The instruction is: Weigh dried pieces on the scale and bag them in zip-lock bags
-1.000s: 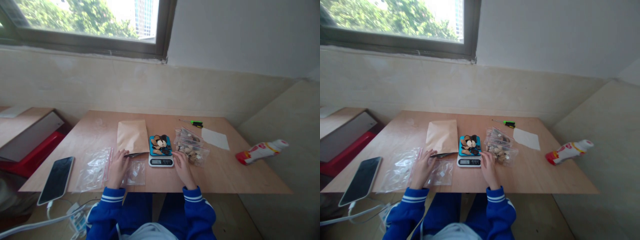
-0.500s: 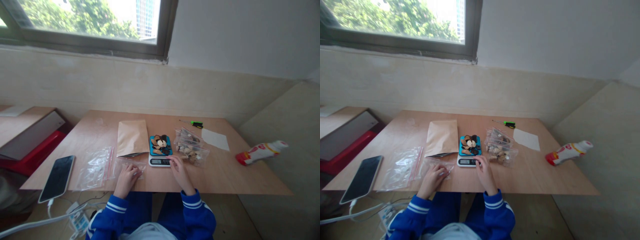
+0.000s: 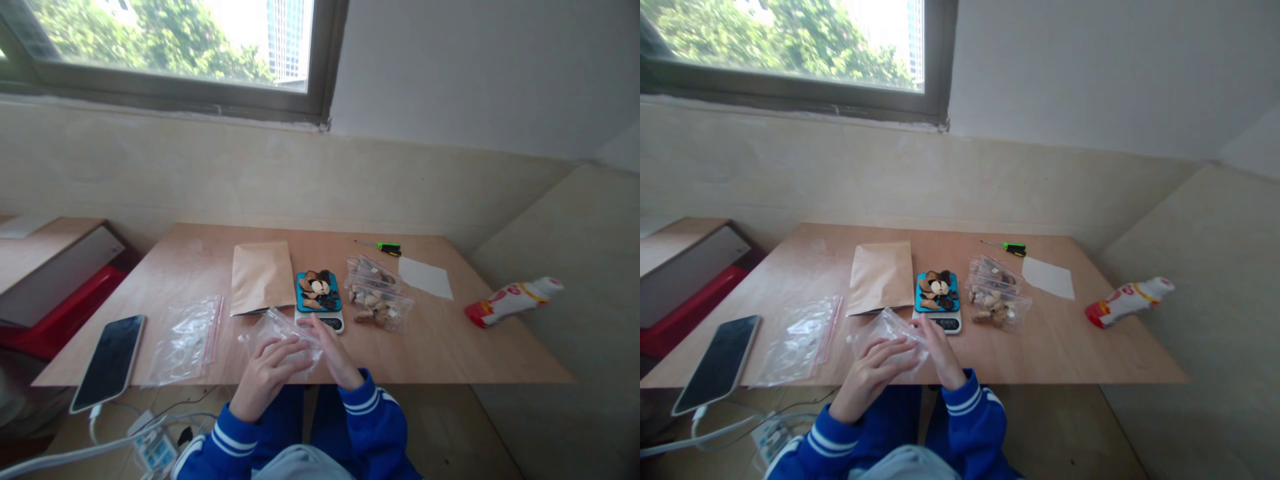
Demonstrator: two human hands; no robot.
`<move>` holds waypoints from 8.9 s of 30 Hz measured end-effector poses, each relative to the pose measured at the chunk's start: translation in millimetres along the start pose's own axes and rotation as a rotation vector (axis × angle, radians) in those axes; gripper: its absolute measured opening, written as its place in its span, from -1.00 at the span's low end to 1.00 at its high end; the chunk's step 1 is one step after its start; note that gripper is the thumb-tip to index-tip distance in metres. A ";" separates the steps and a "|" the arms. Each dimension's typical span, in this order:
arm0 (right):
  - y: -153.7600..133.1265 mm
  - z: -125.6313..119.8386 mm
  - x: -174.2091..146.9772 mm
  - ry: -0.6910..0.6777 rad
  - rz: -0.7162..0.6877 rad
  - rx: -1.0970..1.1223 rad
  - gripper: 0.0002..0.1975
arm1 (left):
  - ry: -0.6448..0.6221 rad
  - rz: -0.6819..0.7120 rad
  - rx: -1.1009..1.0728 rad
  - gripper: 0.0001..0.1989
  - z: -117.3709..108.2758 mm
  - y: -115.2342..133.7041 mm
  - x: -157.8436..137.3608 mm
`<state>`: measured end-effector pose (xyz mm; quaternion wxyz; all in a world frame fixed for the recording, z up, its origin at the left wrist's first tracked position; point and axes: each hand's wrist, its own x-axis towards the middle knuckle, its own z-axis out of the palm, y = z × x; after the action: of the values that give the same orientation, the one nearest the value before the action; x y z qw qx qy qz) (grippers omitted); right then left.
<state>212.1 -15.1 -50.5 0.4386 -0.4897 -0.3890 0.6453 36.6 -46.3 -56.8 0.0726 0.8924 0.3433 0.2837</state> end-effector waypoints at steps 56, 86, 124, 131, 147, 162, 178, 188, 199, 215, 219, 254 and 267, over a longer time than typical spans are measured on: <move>29.7 -85.9 76.2 0.424 -0.545 -1.205 -0.68 | 0.658 -0.611 -0.332 -0.65 9.3 -11.8 44.8; -21.0 -53.1 49.5 0.499 -0.419 -0.337 -0.53 | 0.623 -0.677 -0.454 -0.68 22.0 -9.1 45.0; 16.4 -42.9 69.4 0.418 -0.569 -1.493 -0.66 | 0.734 -0.392 -0.463 -0.63 19.0 -7.0 26.0; 16.9 -43.5 69.7 0.406 -0.591 -1.462 -0.68 | 0.732 -0.424 -0.477 -0.65 16.3 -6.5 26.0; 16.3 -43.5 74.2 0.446 -0.596 -1.519 -0.71 | 0.711 -0.595 -0.494 -0.64 13.0 -6.6 27.8; 21.6 -44.3 74.7 0.440 -0.563 -1.598 -0.51 | 0.697 -0.597 -0.513 -0.67 12.5 -6.3 29.6; 18.0 -44.1 80.7 0.396 -0.569 -1.631 -0.71 | 0.682 -0.591 -0.516 -0.66 14.4 -8.5 28.4; 26.6 -49.1 77.7 0.312 -0.696 -1.469 -0.81 | 0.684 -0.618 -0.517 -0.68 13.2 -7.7 29.8; -40.7 -23.3 41.9 0.541 -0.743 -0.619 -0.65 | 0.677 -0.674 -0.514 -0.67 16.1 -8.4 29.0; -17.4 -49.1 77.9 0.438 -0.706 -1.178 -0.66 | 0.709 -0.755 -0.546 -0.66 14.6 -7.6 31.2; 3.3 -64.7 90.2 0.420 -0.580 -1.389 -0.63 | 0.692 -0.730 -0.560 -0.67 15.1 -6.0 31.0; -3.0 -47.1 95.5 0.290 -0.604 -1.507 -0.79 | 0.746 -0.763 -0.578 -0.64 20.5 -12.1 21.1; -75.8 -7.4 37.1 0.307 -0.723 -0.809 -0.72 | 0.747 -0.755 -0.549 -0.64 22.4 -10.9 24.4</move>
<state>228.3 44.2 7.7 0.4606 -0.5427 -0.6803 0.1746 57.6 -20.6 -67.7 0.2709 0.4971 0.5532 0.6110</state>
